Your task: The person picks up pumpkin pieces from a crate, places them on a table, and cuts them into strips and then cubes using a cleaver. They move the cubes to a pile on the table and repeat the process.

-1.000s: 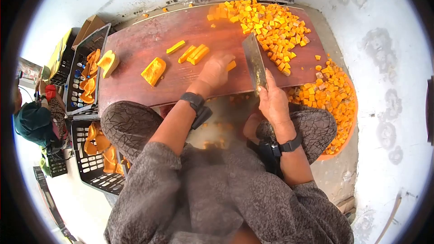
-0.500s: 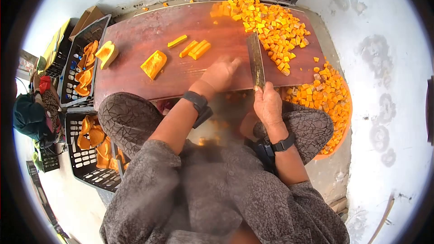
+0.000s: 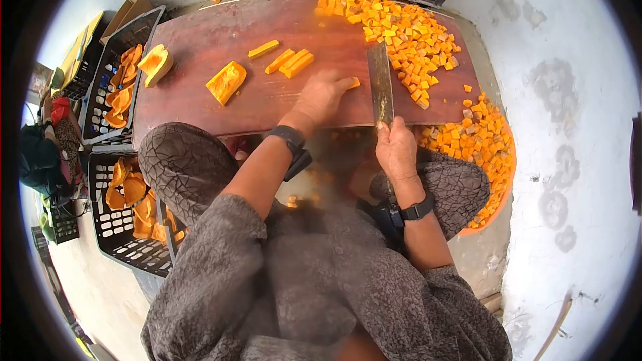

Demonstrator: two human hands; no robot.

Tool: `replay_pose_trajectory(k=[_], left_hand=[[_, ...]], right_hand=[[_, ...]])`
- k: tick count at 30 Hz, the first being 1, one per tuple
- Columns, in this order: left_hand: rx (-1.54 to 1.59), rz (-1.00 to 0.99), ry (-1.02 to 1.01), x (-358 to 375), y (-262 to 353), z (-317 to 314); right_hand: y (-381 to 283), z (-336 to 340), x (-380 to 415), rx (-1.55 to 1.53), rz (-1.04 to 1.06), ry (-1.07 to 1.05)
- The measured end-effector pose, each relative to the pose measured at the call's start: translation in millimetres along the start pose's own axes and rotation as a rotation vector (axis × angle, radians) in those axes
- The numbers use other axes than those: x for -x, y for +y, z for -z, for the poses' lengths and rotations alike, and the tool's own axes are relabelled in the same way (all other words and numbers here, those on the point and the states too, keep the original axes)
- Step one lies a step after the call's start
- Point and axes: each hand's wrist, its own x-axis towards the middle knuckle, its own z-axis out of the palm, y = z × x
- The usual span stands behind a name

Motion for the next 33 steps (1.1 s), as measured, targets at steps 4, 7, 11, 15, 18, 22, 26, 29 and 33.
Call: replay_pose_trajectory(k=[4,7,11,15,18,22,26,29,33], left_hand=[[0.091,0.013,0.089,-4.0,-4.4,-9.6],[0.181,0.068,0.096,-1.9,-5.4,-11.9],[0.201,0.061,0.054,4.4,2.3,0.7],[0.170,0.023,0.089,10.3,5.7,6.9],[0.161,0.013,0.109,15.5,2.2,7.8],[0.124,-0.013,0.080,19.7,0.1,2.6],[0.136,0.009,0.088,21.9,1.2,0.8],[0.162,-0.001,0.103,21.8,-1.7,-3.1],[0.171,-0.013,0.101,21.5,-3.3,-2.8]], right_hand=[[2.1,-2.6,-1.8,-0.042,-0.018,0.019],[-1.6,-0.2,-1.6,-0.073,-0.024,0.064],[-1.3,0.0,-2.6,-0.143,-0.064,0.075],[17.3,-7.8,-6.8,-0.245,-0.057,0.058],[8.1,4.1,-5.3,-0.304,-0.121,0.024],[-10.8,20.1,-4.8,-0.245,-0.078,-0.007],[-20.1,27.6,-4.1,-0.101,0.019,-0.003],[-23.1,30.5,-3.2,-0.041,0.057,-0.020],[-26.7,33.7,-3.4,0.027,0.079,-0.049]])
